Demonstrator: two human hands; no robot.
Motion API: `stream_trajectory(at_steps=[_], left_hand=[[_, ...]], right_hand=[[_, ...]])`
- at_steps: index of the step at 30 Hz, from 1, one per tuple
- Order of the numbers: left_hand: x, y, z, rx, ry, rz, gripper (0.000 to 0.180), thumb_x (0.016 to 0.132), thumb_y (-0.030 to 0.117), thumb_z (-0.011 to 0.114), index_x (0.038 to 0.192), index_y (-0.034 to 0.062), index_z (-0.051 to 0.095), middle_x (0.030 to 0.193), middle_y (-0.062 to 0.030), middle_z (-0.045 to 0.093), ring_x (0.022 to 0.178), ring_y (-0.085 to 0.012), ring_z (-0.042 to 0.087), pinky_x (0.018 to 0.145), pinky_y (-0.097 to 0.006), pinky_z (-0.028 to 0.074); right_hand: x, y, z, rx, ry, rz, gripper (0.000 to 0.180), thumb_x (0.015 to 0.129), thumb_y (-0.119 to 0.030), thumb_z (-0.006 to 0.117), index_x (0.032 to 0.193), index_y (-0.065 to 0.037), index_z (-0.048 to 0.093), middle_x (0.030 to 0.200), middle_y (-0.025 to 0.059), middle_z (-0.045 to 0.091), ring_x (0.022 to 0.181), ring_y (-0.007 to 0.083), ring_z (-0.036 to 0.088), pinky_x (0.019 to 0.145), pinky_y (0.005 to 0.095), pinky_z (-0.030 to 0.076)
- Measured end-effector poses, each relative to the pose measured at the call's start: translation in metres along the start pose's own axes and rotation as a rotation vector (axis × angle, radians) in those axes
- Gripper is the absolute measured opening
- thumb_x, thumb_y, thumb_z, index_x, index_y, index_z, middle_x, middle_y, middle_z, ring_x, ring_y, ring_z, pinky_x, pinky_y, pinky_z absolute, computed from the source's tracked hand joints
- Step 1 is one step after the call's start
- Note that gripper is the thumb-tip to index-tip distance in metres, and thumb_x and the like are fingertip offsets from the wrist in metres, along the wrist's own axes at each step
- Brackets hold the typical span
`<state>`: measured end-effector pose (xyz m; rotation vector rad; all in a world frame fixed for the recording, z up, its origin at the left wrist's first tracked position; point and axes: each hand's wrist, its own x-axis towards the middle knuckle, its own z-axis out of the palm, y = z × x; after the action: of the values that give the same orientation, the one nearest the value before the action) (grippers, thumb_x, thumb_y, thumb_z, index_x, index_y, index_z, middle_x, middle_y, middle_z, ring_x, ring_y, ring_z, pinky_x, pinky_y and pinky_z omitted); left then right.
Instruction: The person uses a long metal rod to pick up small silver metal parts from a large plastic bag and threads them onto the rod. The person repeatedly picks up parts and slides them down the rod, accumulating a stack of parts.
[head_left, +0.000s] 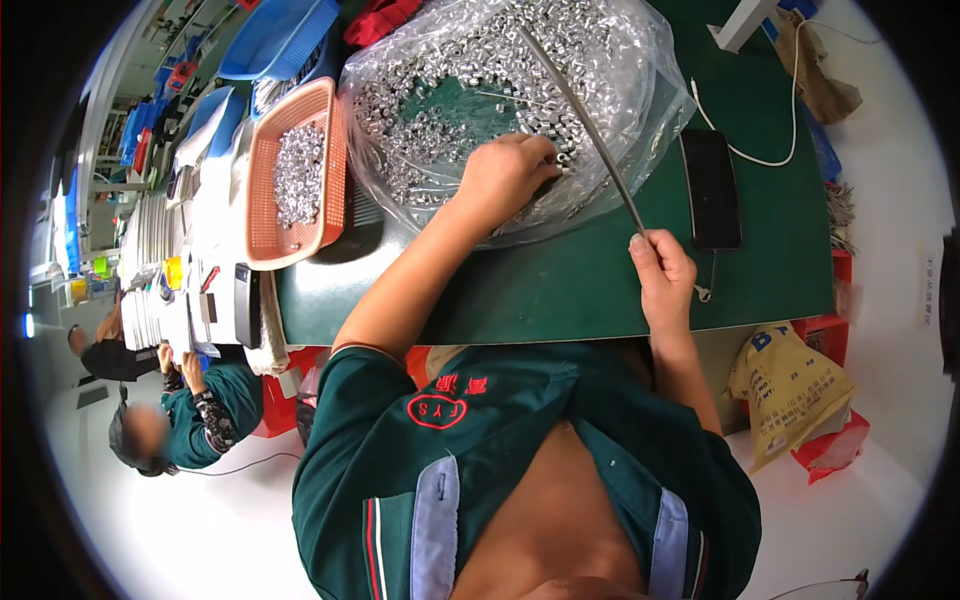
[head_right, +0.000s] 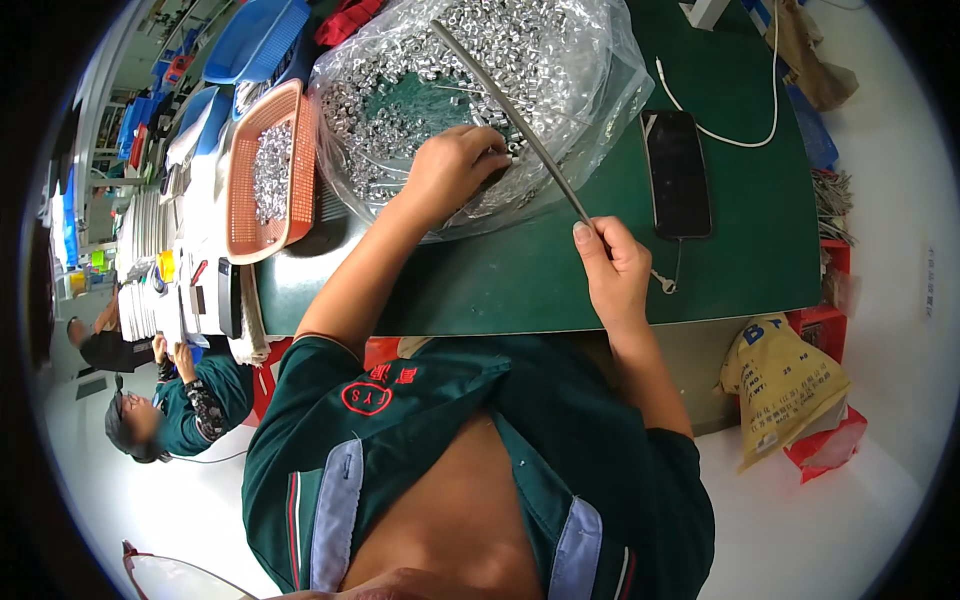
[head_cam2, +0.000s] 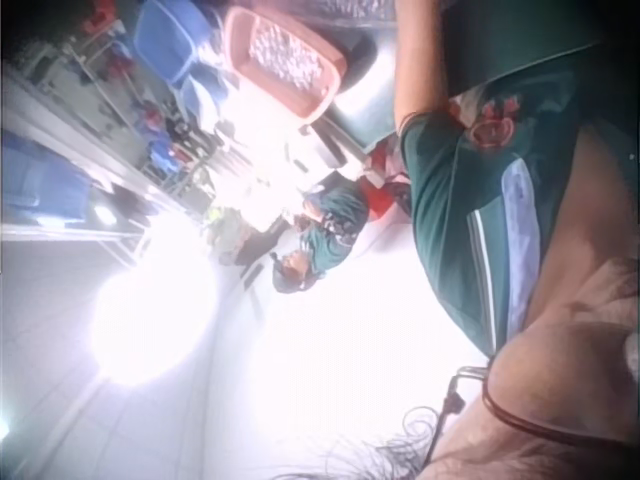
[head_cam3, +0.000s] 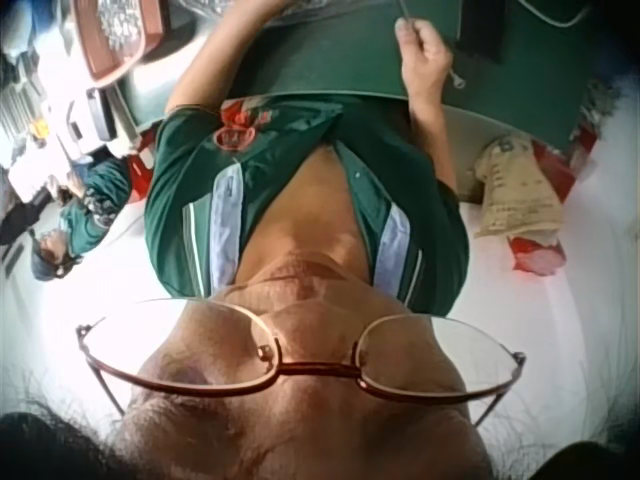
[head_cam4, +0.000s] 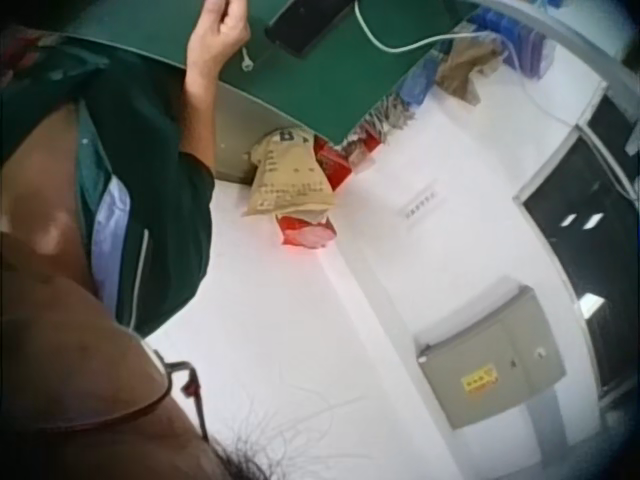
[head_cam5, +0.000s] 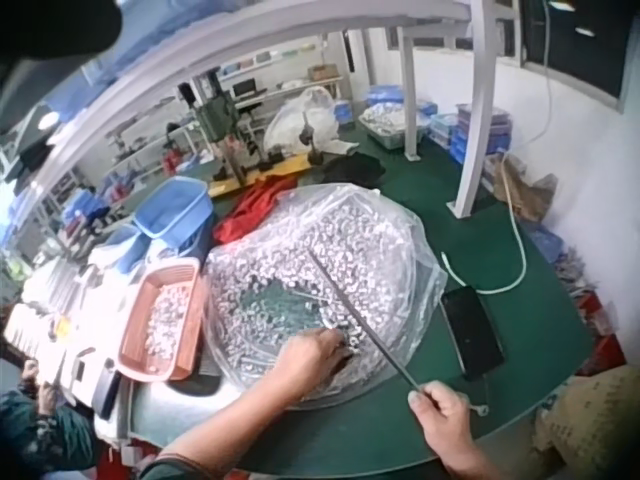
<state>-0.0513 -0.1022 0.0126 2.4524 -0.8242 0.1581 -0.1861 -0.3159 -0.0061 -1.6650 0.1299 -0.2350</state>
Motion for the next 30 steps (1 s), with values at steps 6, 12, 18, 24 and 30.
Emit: stream_trajectory(at_steps=[6,12,18,24,30], left_hand=[[0.005,-0.006,-0.002,-0.162,0.137,-0.098,0.015,0.083,0.013,0.069,0.094,0.0036,0.066,0.085,-0.0132,0.066,0.074,-0.0266,0.066,0.067,-0.034,0.051],[-0.018,-0.009,-0.029,-0.191,0.291,-0.274,0.013,0.082,0.009,0.068,0.092,0.0013,0.066,0.085,-0.0132,0.066,0.075,-0.0257,0.065,0.068,-0.033,0.051],[-0.016,-0.022,-0.036,-0.094,0.233,-0.289,0.014,0.08,0.012,0.068,0.091,0.0034,0.067,0.088,-0.0138,0.066,0.075,-0.0309,0.064,0.068,-0.037,0.051],[0.016,-0.052,-0.024,0.057,0.188,-0.255,0.021,0.08,0.017,0.069,0.097,0.005,0.07,0.088,-0.013,0.066,0.08,-0.0285,0.065,0.072,-0.037,0.05],[0.03,-0.062,-0.01,0.119,0.136,-0.23,0.023,0.078,0.019,0.07,0.097,0.0061,0.07,0.088,-0.012,0.066,0.082,-0.0288,0.065,0.074,-0.038,0.05]], right_hand=[[-0.001,-0.005,-0.001,-0.014,-0.01,0.024,0.017,0.091,-0.014,0.064,0.084,0.001,0.061,0.06,-0.0058,0.045,0.057,0.0017,0.036,0.049,0.0209,0.03],[-0.001,-0.005,-0.001,-0.013,-0.008,-0.001,0.017,0.091,-0.013,0.064,0.083,0.001,0.06,0.06,-0.0054,0.045,0.057,0.0017,0.036,0.049,0.0209,0.03],[-0.001,-0.003,-0.002,-0.009,-0.005,-0.002,0.018,0.092,-0.014,0.064,0.083,0.001,0.06,0.06,-0.0055,0.044,0.057,0.0017,0.036,0.049,0.0209,0.03],[-0.002,-0.002,-0.001,-0.009,-0.01,0.001,0.018,0.092,-0.015,0.063,0.083,0.001,0.06,0.06,-0.0058,0.044,0.057,0.0018,0.035,0.049,0.0209,0.03],[0.0,-0.004,0.0,-0.018,-0.001,-0.015,0.019,0.092,-0.015,0.063,0.082,0.001,0.06,0.06,-0.0058,0.044,0.057,0.002,0.035,0.049,0.021,0.029]])
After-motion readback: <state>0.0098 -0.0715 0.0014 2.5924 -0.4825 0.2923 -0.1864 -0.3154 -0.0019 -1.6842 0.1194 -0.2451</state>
